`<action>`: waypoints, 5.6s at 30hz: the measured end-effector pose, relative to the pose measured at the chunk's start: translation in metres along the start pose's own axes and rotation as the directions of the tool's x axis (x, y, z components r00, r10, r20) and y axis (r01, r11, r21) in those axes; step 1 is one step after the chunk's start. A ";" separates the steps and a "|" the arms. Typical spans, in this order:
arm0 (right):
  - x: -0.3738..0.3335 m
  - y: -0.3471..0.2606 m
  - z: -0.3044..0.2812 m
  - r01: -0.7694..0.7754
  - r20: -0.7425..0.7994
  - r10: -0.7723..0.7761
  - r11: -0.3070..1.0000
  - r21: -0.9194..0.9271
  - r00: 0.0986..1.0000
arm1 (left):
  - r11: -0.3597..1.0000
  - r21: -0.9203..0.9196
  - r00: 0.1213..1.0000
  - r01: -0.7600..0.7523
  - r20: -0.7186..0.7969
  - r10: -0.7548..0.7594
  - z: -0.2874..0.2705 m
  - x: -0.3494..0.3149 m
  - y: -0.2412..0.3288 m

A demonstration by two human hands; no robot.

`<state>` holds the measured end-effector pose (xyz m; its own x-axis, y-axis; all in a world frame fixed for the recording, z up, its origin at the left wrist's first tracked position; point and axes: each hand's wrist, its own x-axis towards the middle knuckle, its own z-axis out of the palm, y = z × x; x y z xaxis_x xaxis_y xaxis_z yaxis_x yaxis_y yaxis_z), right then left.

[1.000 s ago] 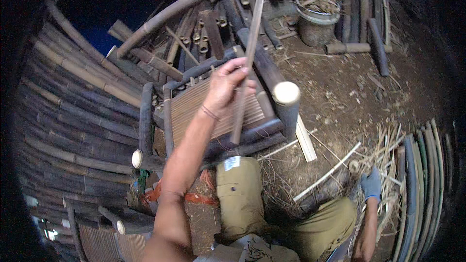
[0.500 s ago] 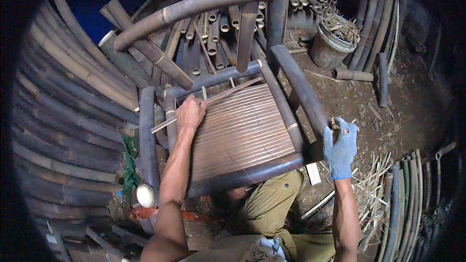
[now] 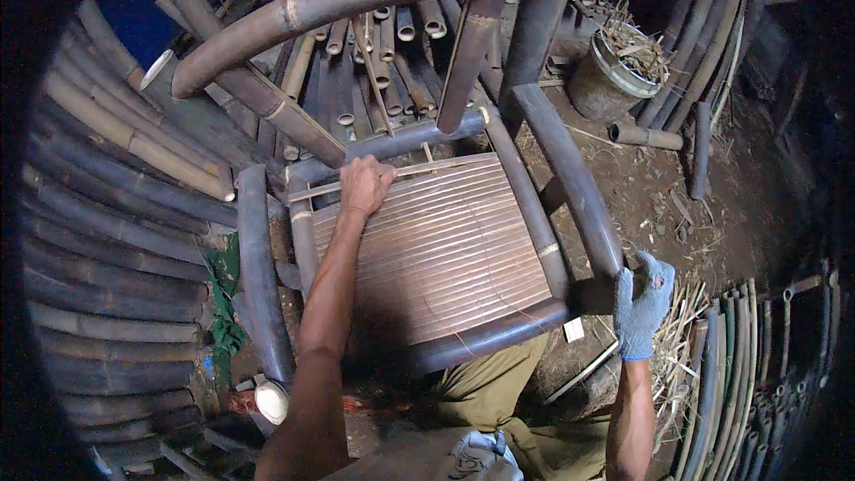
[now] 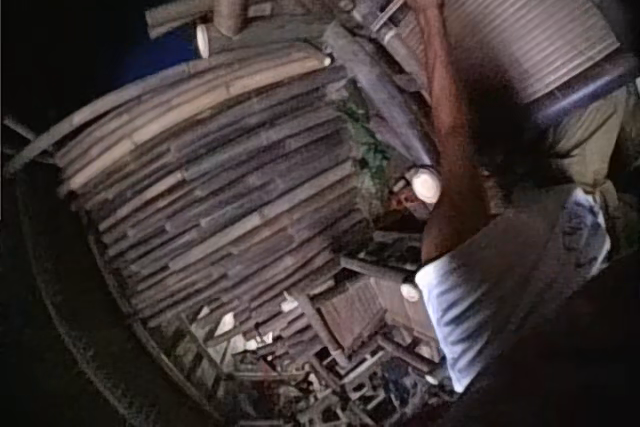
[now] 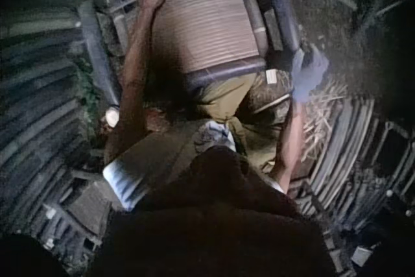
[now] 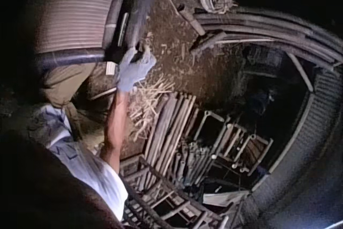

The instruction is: The person shaves bamboo sticks with a large knife and fits them into the seat of a bamboo chair.

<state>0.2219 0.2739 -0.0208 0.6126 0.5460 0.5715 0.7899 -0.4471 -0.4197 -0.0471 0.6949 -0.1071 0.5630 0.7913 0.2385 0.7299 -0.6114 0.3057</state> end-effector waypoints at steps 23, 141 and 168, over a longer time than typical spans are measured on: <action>-0.011 0.020 -0.001 -0.070 0.082 0.074 0.996 -0.051 0.994 | 0.920 -0.381 0.977 0.095 -0.144 -0.160 0.009 0.002 -0.057; -0.464 0.276 -0.214 -0.911 -0.222 0.886 0.376 -0.168 0.406 | 0.372 -0.844 0.639 -0.386 0.047 0.768 0.001 -0.126 0.651; -0.542 0.380 -0.133 -0.930 0.391 0.901 0.292 -0.223 0.189 | 0.545 -0.736 0.751 0.402 0.605 0.264 0.344 -0.412 0.453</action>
<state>0.1867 -0.2859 -0.3959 0.8376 -0.0225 -0.5458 -0.3451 -0.7964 -0.4967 0.1847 0.0926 -0.3846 0.8501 0.4341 -0.2980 0.3384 -0.0168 0.9408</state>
